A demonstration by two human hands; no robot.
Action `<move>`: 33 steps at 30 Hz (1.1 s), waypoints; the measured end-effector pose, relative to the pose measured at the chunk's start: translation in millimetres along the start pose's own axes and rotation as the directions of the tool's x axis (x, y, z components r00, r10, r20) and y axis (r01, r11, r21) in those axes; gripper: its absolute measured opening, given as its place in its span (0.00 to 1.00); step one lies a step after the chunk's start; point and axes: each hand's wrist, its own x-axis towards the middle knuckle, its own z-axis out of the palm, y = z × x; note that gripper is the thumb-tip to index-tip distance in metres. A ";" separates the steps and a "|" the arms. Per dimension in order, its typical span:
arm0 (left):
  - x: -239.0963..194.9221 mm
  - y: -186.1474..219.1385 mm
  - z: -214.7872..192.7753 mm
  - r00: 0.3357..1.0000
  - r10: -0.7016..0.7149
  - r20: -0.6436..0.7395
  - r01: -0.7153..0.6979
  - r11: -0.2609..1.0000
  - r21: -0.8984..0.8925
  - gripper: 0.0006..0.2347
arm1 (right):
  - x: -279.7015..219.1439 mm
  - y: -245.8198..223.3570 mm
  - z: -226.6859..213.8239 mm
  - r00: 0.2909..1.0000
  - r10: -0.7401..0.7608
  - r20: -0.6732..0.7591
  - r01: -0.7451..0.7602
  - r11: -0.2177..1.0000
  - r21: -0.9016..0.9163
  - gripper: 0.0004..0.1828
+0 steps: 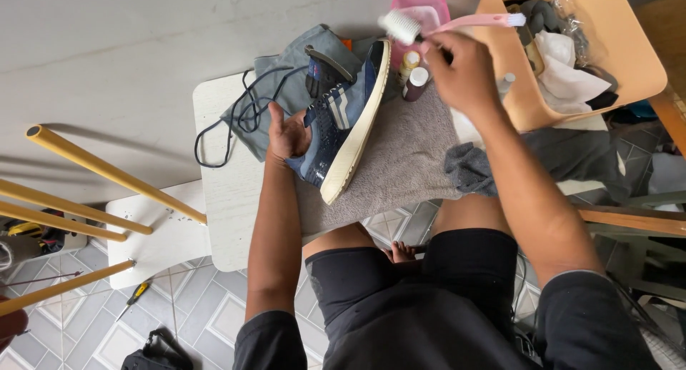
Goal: The person scrubs a blue sneaker with a white brush, repeatedly applying liquid from a white bottle to the upper and midsole. The shoe is held in the left hand while the right hand scrubs and applies cleaner throughout the clip.
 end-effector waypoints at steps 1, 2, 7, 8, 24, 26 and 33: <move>0.2 -3.4 0.9 1.000 -0.002 0.000 0.002 1.000 -0.002 0.44 | -15.2 -15.4 6.7 1.000 0.003 0.001 -0.003 1.000 -0.001 0.17; 0.3 -6.8 2.1 0.999 0.039 -0.002 -0.039 0.999 0.034 0.46 | -30.3 -31.0 13.4 0.999 -0.044 0.003 0.043 0.990 0.136 0.12; 6.4 -2.1 5.4 0.997 0.075 0.006 -0.075 0.991 0.106 0.49 | -56.5 -57.4 36.9 0.975 -0.165 0.147 0.142 0.978 0.152 0.09; 7.2 -1.3 8.7 0.997 0.083 0.010 -0.084 0.991 0.105 0.48 | -55.4 -47.2 38.9 0.983 -0.153 0.101 0.154 0.988 -0.010 0.12; 6.5 -0.7 12.5 0.993 0.093 -0.065 -0.085 0.989 0.120 0.48 | -89.5 -31.8 62.5 0.990 0.045 -0.135 -0.036 0.997 0.068 0.10; 6.2 1.3 20.4 0.993 0.100 -0.069 -0.091 0.988 0.126 0.48 | -107.0 -17.6 55.1 0.979 0.146 -0.141 -0.121 0.977 0.175 0.09; 8.4 11.9 48.2 0.987 0.115 -0.109 -0.094 0.979 0.182 0.45 | -154.5 3.9 52.5 0.976 0.195 -0.101 -0.207 0.970 -0.125 0.09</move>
